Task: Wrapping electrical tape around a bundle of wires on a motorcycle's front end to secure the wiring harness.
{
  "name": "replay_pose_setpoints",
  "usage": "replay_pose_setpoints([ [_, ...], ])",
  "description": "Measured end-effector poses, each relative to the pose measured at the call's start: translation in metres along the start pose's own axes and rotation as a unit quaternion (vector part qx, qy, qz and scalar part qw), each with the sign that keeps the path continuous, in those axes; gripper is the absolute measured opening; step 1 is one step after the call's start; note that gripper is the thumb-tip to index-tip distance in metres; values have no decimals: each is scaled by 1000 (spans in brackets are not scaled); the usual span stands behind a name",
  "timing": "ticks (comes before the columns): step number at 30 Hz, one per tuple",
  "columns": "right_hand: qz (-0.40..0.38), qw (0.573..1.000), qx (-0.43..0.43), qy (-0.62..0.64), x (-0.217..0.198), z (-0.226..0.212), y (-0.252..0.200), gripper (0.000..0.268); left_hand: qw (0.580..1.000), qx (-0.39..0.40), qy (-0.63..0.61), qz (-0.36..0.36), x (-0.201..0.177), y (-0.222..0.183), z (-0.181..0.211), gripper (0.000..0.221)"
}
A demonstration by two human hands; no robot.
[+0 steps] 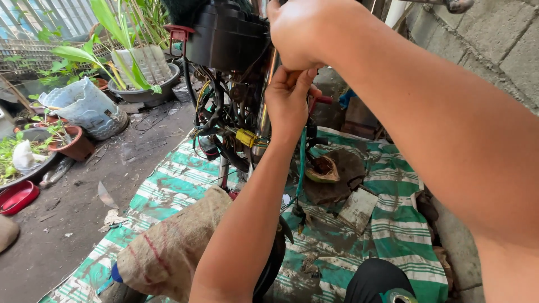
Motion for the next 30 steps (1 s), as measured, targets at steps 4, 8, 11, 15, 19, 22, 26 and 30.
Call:
replay_pose_setpoints([
  [4, 62, 997, -33, 25, 8, 9, 10, 91, 1000, 15, 10, -1, 1, -4, -2, 23],
  [8, 77, 962, -105, 242, -13, 14, -32, 69, 1000, 2, 14, 6, 2, -2, -8, 23],
  [11, 28, 895, -148, 419, -20, 25, -77, 76, 999, -10, 47, 12, 2, 0, 2, 23],
  [15, -17, 862, -137, 487, 2, 52, -98, 52, 996, 2, 94, 0, -1, 0, -1, 34],
  [19, 44, 886, 24, 462, 28, 69, -115, 23, 995, -7, 99, -6, 0, -3, 1, 36],
  [22, 0, 872, 77, 483, 64, 62, -98, 66, 987, -36, 156, 22, -3, -5, 1, 43],
  [26, 4, 790, 86, 608, 79, 47, -84, 55, 965, 11, 262, 23, -7, -2, -5, 35],
  [30, 21, 737, 61, 673, 90, 42, -69, 17, 963, 24, 268, 20, -6, 1, 2, 35],
])
Point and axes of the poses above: each hand's wrist, its own y-axis towards the middle knuckle, its own x-axis out of the palm, z = x × y, the point moved 8 cm from there along y, towards the middle knuckle, and after that the axes turned 9 degrees about -z, right-handed, at the moved point
